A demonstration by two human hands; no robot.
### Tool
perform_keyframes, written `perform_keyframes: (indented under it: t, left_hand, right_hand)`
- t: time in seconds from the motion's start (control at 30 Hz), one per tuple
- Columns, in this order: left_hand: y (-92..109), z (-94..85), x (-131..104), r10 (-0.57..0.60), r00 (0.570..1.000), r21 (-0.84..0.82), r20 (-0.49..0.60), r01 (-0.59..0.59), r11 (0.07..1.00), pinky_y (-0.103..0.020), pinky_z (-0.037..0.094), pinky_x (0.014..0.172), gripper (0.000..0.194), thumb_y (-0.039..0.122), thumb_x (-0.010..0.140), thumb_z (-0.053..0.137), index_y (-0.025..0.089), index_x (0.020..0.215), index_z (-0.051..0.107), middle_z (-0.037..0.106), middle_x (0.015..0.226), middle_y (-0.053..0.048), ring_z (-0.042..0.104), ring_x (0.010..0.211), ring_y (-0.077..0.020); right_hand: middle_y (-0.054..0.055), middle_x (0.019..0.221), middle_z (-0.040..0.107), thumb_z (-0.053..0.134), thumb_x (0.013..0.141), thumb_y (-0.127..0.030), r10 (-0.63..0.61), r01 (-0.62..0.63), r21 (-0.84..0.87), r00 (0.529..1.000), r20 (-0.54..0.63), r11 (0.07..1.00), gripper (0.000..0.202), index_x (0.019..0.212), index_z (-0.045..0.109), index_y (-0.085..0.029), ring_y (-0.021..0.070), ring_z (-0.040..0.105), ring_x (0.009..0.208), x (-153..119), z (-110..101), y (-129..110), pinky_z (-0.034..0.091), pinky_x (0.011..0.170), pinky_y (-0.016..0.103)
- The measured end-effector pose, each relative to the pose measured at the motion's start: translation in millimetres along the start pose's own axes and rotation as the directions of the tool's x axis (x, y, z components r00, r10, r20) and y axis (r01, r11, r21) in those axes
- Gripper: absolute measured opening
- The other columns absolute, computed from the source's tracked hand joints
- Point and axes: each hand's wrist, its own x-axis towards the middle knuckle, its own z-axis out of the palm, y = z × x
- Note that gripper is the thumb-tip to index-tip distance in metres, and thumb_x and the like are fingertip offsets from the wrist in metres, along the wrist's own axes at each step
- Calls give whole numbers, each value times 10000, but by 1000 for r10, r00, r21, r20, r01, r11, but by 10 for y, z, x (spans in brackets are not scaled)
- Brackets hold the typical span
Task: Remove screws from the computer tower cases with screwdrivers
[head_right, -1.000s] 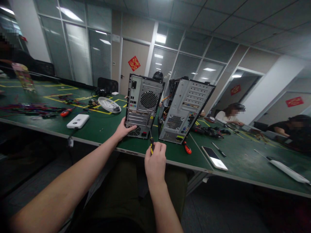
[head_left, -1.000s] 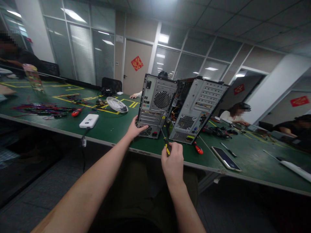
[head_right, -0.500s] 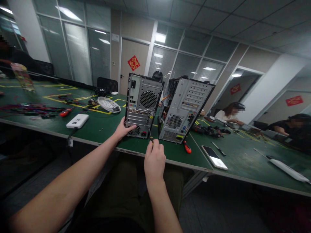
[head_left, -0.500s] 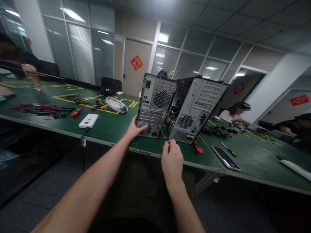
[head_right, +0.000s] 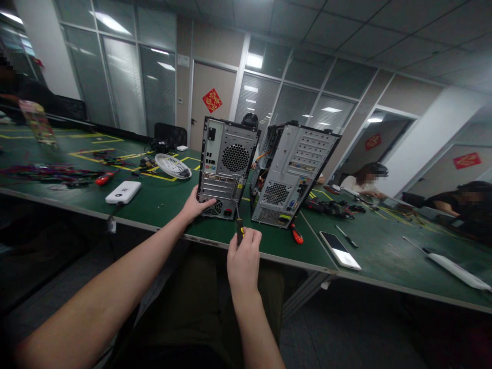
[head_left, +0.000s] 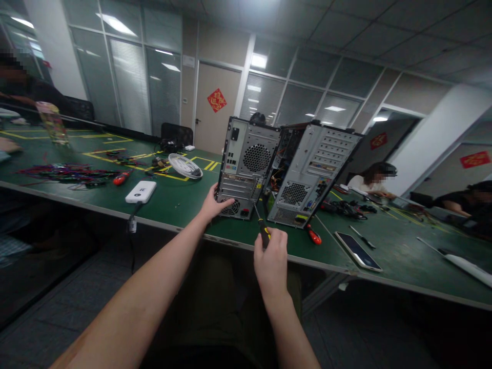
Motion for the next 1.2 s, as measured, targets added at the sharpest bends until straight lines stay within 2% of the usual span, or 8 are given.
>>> perform_keyframes:
  t: [0.23,0.33,0.43,0.57,0.67,0.9,1.07,1.2]
  left_hand:
    - [-18,-2,5,11,1000,24,-15,-10,1000,-502,432,1219,1045,488,666,951,206,1542,455,616,1508,-182,611,1383,-325]
    - [-18,-2,5,14,1000,17,-13,-14,1000,-510,436,1214,1041,485,665,952,210,1540,460,619,1504,-182,613,1380,-331]
    - [-18,-1,6,14,1000,2,-8,-14,1000,-509,439,1213,1045,487,663,952,209,1541,459,610,1515,-185,616,1376,-330]
    - [-35,1,13,5,1000,-5,-1,-5,1000,-520,421,1229,1065,508,658,952,219,1552,451,592,1534,-182,599,1396,-332]
    - [-51,1,18,8,1000,-11,-2,-8,1000,-531,412,1235,1082,513,652,955,221,1560,444,589,1536,-183,587,1407,-339]
    - [-53,-3,14,11,1000,-14,-1,-11,1000,-526,421,1231,1089,523,647,957,221,1560,445,603,1522,-181,603,1391,-336]
    - [-49,3,12,8,1000,-7,-11,-8,1000,-520,429,1227,1069,524,640,958,204,1534,468,606,1520,-183,602,1397,-337]
    - [-74,2,25,23,1000,-6,-11,-23,1000,-520,424,1232,1067,528,641,957,205,1534,470,594,1533,-184,591,1412,-338]
  right_hand:
    - [104,1014,639,394,1113,-401,38,-38,-42,999,3,998,288,1137,598,-199,260,641,892,31,12,43,509,768,361]
    - [81,969,622,398,1119,-411,60,-59,-53,998,17,997,302,1120,619,-205,249,630,859,54,4,20,506,770,360]
    - [94,1064,562,457,1095,-409,64,-64,-8,998,-8,998,266,1060,638,-218,240,617,889,51,8,-2,531,793,372]
    - [108,1150,481,549,997,-272,65,-63,68,998,-27,996,111,1056,623,-214,248,610,961,5,29,-4,567,836,404]
    - [124,1176,475,527,921,-162,50,-48,80,998,-25,996,199,1101,605,-194,262,612,995,-37,21,7,570,867,435]
    - [149,1195,554,391,1077,-269,-13,13,-19,1000,8,1000,302,1281,593,-173,258,648,948,-67,-28,31,560,794,398]
    - [125,1080,601,358,1119,-407,42,-44,-175,999,-15,984,357,1268,569,-161,241,662,809,-91,23,65,493,612,325]
    - [139,1090,599,369,1123,-401,23,-34,-164,997,-70,986,315,1213,556,-163,254,664,843,-108,51,91,512,637,338]
